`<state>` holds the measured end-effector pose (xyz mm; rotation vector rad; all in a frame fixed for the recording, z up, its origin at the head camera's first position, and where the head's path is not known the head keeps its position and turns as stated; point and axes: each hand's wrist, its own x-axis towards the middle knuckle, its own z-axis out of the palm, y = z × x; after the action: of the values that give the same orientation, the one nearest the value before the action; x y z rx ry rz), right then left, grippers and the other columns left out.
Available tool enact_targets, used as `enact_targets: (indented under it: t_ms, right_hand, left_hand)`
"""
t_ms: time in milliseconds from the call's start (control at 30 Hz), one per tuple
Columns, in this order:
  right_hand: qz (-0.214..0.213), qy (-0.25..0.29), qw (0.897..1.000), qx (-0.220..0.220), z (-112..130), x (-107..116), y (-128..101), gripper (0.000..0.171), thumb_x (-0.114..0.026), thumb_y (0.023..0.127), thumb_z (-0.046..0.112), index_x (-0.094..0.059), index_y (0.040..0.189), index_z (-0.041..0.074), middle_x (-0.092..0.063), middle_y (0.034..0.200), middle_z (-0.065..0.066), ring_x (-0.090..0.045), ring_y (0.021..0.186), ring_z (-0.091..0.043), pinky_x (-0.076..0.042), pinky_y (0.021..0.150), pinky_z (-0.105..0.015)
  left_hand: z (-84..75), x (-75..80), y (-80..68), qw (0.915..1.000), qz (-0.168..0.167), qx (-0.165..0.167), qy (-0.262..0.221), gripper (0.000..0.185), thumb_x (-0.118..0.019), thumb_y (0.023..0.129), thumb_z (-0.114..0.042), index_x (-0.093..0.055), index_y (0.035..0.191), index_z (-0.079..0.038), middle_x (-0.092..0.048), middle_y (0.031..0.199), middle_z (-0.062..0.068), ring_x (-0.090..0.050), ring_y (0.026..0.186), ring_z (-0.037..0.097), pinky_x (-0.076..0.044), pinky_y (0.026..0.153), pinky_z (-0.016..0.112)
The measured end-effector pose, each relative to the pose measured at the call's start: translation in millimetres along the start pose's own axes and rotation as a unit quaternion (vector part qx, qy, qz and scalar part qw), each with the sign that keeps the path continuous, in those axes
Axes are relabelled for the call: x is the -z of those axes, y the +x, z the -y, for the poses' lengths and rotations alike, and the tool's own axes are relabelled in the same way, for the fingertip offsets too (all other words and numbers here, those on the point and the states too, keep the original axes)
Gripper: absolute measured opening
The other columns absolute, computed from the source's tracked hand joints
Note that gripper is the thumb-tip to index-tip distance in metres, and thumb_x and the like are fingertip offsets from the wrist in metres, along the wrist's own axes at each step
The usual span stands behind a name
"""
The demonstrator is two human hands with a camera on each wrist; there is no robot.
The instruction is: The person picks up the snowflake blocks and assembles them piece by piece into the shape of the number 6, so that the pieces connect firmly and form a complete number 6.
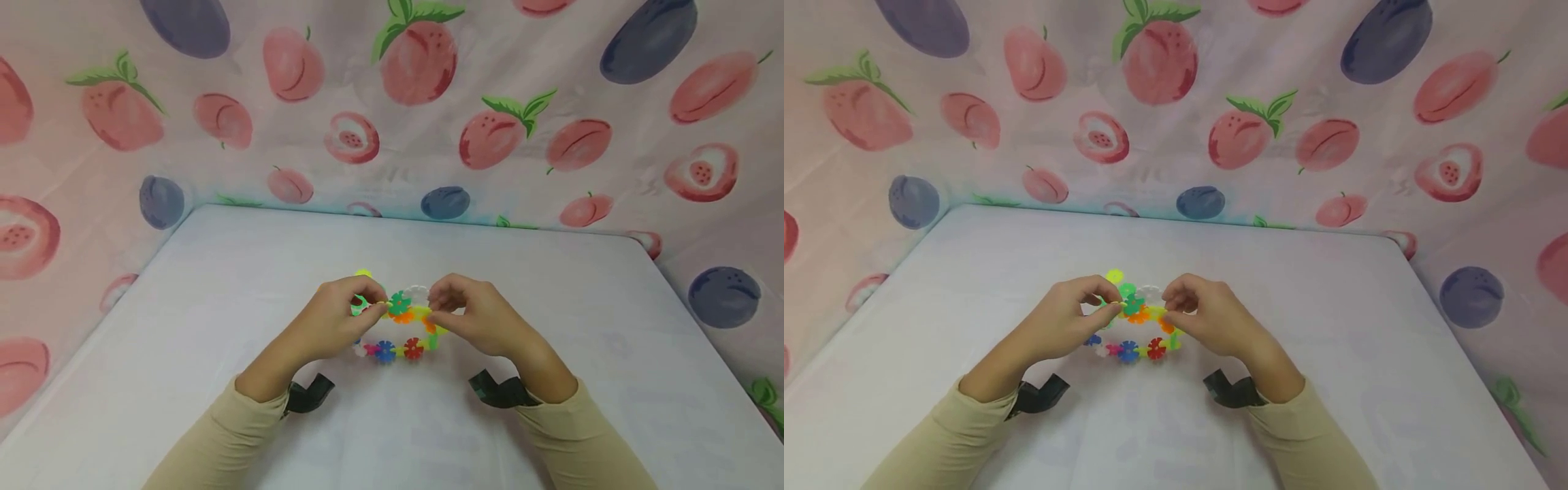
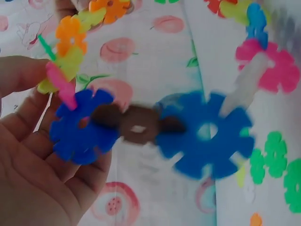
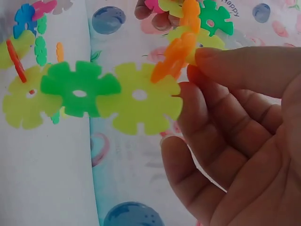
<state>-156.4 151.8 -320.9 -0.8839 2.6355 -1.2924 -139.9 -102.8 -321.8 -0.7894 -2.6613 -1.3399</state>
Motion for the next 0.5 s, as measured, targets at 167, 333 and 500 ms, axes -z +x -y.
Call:
enact_targets:
  t_ms: [167, 333, 500]
  right_hand:
    - [-0.019, 0.008, 1.000, 0.022, 0, -3, 0, 0.016, -0.073, 0.089, -0.001, -0.065, 0.102, 0.003, -0.065, 0.091, 0.002, -0.064, 0.086, -0.016, -0.055, 0.084, -0.036]
    - [-0.021, 0.018, 0.999, 0.033, 0, -8, 0, 0.014, -0.073, 0.089, 0.001, -0.067, 0.102, 0.002, -0.065, 0.092, 0.002, -0.064, 0.087, -0.016, -0.055, 0.083, -0.035]
    - [-0.023, 0.019, 0.999, 0.034, -1, -12, 1, 0.014, -0.073, 0.089, 0.000, -0.067, 0.102, 0.002, -0.065, 0.093, 0.002, -0.063, 0.088, -0.017, -0.055, 0.085, -0.040]
  left_hand:
    - [0.3, 10.1, -1.4, 0.9995, 0.030, 0.000, 0.008, 0.006, -0.066, 0.095, -0.009, -0.069, 0.100, -0.009, -0.065, 0.087, -0.008, -0.061, 0.087, 0.011, -0.052, 0.085, 0.043]
    - [0.1, 18.0, -3.2, 0.9982, 0.058, -0.005, 0.015, 0.007, -0.067, 0.094, -0.009, -0.068, 0.101, -0.008, -0.064, 0.087, -0.007, -0.061, 0.085, 0.011, -0.053, 0.083, 0.039]
    - [-1.6, 15.0, -3.4, 0.9980, 0.062, 0.000, -0.006, 0.031, -0.075, 0.090, -0.017, -0.065, 0.118, -0.006, -0.065, 0.109, -0.002, -0.059, 0.096, 0.014, -0.052, 0.085, 0.038]
